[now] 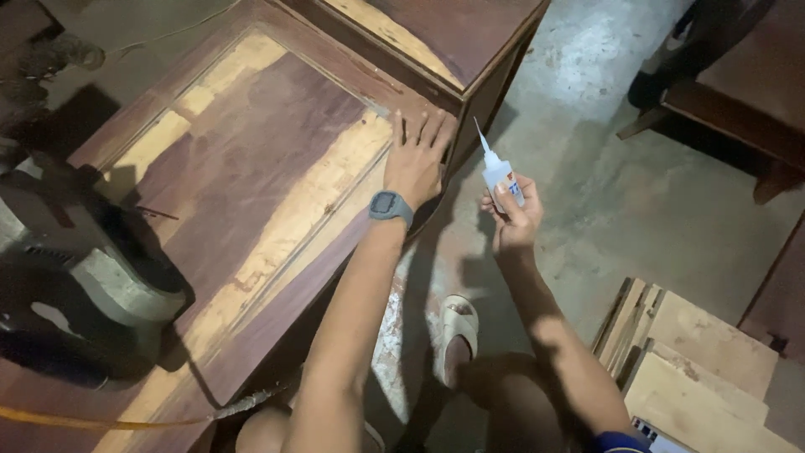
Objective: Applying wood glue to the edges of a wooden frame and using a belt sander to smooth the surface.
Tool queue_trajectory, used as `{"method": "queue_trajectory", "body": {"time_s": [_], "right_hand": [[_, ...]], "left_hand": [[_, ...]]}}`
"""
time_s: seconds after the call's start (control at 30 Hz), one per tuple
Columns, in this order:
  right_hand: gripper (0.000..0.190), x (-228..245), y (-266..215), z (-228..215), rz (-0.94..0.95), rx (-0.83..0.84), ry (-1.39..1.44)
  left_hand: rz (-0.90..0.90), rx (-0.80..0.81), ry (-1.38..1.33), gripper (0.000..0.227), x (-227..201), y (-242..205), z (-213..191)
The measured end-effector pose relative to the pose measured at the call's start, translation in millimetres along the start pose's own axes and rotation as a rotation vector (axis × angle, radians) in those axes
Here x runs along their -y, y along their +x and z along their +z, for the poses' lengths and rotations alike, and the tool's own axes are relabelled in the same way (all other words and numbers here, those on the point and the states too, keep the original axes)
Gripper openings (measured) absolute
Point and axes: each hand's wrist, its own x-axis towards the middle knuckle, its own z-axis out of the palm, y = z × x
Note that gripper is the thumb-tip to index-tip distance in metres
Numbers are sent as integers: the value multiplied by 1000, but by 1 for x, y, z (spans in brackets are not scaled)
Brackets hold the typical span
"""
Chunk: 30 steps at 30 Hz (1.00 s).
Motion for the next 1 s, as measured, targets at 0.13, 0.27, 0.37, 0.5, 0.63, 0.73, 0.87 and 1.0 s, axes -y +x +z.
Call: {"method": "queue_trajectory", "body": {"time_s": [0.13, 0.27, 0.37, 0.5, 0.63, 0.73, 0.87, 1.0], "right_hand": [[39, 9, -6, 4, -11, 7, -23], [39, 3, -1, 1, -1, -8, 5], [40, -1, 1, -1, 2, -20, 18], [43, 1, 0, -3, 5, -44, 21], [42, 9, -5, 3, -7, -64, 13], [42, 11, -6, 5, -2, -72, 7], [43, 20, -9, 7, -5, -56, -43], [40, 34, -11, 20, -27, -58, -109]], "left_hand": [[-261, -131, -49, 76, 1, -3, 4], [-357, -50, -36, 94, -6, -13, -32], [-114, 22, 66, 82, -4, -9, -20], [-44, -23, 30, 78, -7, -1, 9], [-60, -130, -44, 79, -2, -7, 2], [-49, -51, 33, 79, -3, -7, 1], [-425, -71, -44, 96, -4, -20, -11], [-345, -37, -147, 85, -8, -33, -37]]}}
